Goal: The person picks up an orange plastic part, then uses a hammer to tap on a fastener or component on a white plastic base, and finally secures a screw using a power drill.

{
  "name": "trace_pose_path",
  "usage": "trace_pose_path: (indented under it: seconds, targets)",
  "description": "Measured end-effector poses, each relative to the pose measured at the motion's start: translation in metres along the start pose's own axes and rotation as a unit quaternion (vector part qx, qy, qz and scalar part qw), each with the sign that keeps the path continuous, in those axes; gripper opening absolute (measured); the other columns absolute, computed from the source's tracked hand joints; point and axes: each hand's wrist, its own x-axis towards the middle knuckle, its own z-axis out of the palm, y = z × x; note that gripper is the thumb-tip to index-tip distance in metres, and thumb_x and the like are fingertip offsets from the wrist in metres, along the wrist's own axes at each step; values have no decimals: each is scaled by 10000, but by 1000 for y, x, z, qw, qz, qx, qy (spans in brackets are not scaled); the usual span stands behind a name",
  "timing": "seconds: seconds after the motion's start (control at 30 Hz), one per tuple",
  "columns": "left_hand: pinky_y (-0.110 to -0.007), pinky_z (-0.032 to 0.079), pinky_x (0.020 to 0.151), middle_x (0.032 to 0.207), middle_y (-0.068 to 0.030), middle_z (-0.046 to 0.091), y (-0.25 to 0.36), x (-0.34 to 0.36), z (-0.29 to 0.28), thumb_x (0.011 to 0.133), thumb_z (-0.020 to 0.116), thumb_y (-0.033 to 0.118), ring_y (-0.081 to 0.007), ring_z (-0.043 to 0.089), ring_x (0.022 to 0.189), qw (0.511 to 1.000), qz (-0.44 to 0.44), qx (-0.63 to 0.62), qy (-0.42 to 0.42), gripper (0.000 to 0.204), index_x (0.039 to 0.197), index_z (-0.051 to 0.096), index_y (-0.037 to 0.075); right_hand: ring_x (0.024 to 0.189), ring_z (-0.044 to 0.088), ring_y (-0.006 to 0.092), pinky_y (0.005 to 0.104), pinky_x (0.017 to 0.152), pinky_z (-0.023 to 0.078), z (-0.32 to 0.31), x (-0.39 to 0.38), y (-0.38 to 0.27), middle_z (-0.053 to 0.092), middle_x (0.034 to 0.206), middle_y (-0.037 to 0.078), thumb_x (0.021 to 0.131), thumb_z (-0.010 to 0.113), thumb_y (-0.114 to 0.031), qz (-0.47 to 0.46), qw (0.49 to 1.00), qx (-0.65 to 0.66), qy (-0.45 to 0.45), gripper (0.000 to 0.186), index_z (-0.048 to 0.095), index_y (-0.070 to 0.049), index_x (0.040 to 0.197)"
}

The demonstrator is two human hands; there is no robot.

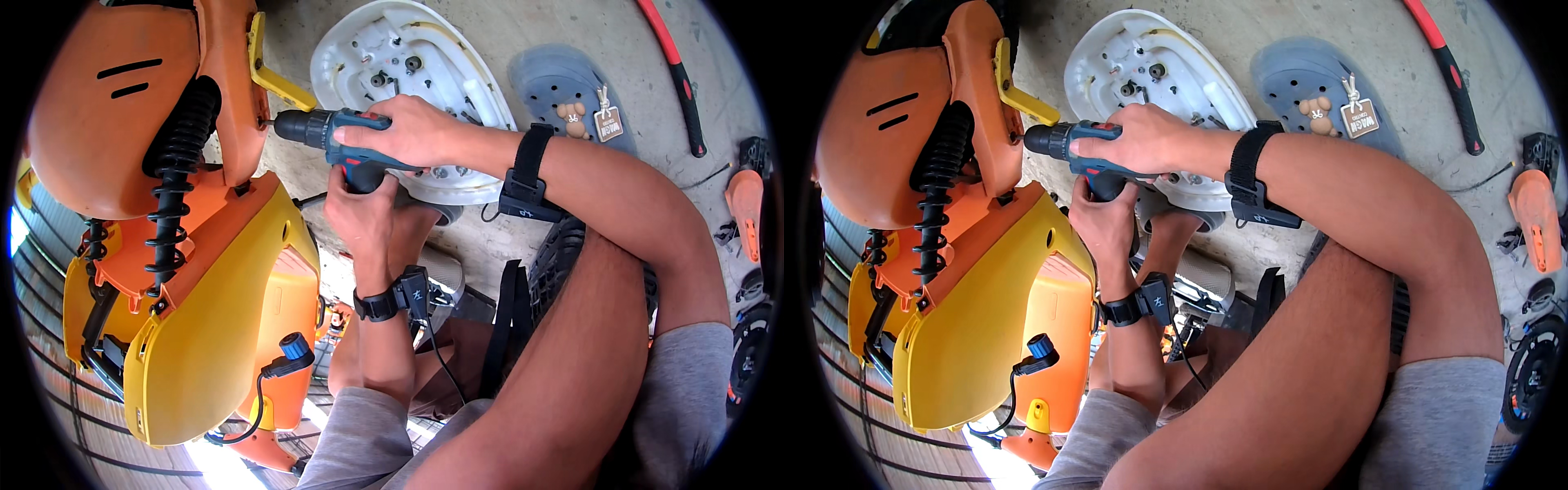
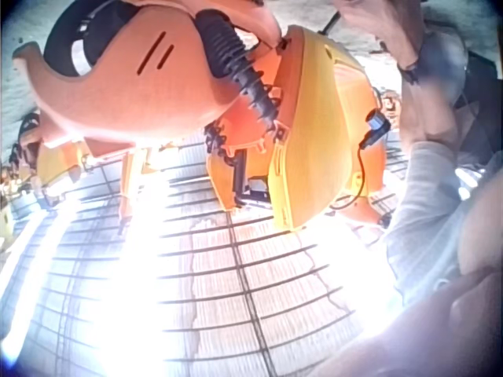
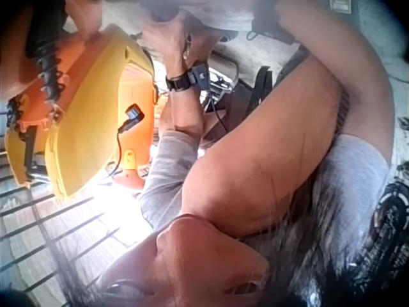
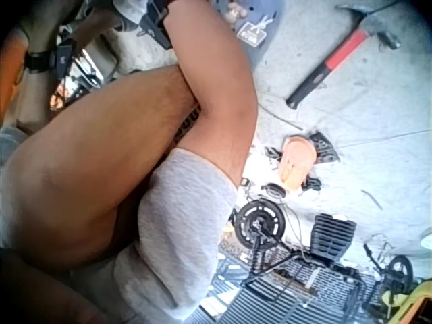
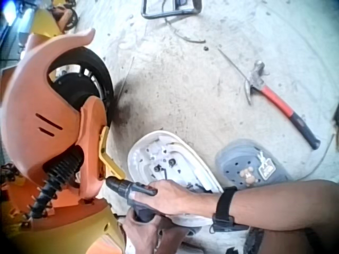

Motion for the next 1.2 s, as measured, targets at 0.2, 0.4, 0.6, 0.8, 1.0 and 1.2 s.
trace_pose_path:
  seconds: [0.2, 0.4, 0.6, 0.8, 1.0, 1.2]
  targets:
    - [-314, 490, 671, 741, -135, 644, 3, -1, 0, 601, 744, 188, -186, 594, 654, 1000, 11, -26, 3, 390, 884, 601, -37, 471, 559, 162, 292, 399, 451, -2, -3, -1, 594, 637, 93, 777, 618, -657, 3, 1000, -2, 3, 691, 658, -24, 1051]
    - [-311, 492, 676, 747, -136, 648, 2, -2, 1, 602, 743, 181, -184, 600, 662, 1000, 12, -20, 6, 391, 890, 601, -41, 466, 556, 169, 299, 405, 461, -1, -4, -2, 594, 647, 95, 780, 615, -653, 2, 1000, -4, 0, 688, 654, -21, 1050]
    - [-311, 493, 682, 752, -137, 653, 1, -2, 0, 603, 756, 190, -188, 607, 670, 1000, 8, -1, 0, 401, 892, 604, -43, 482, 560, 183, 300, 410, 453, -1, -4, 0, 604, 671, 109, 779, 601, -668, 12, 1000, -9, -6, 708, 658, -19, 1054]
    - [-318, 491, 697, 772, -154, 659, 3, -2, -1, 620, 766, 209, -204, 617, 689, 1000, 6, -25, 0, 408, 902, 611, -43, 472, 554, 171, 310, 439, 451, 1, -2, -1, 586, 627, 93, 796, 597, -654, -4, 1000, -17, 14, 698, 652, -19, 1082]
    - [-332, 491, 700, 786, -170, 652, 0, -1, 2, 613, 771, 216, -246, 627, 699, 1000, 12, -4, 17, 456, 946, 578, -30, 439, 533, 161, 297, 387, 425, -1, -3, 0, 578, 614, 84, 795, 608, -649, 12, 1000, -8, 6, 689, 652, -25, 1083]
    - [-334, 491, 696, 777, -164, 651, -1, -1, 3, 611, 775, 230, -250, 625, 687, 999, 37, 13, 31, 454, 930, 581, -29, 427, 526, 160, 292, 376, 423, -2, -3, -1, 561, 585, 76, 794, 606, -648, 2, 1000, -1, 2, 681, 656, -29, 1073]
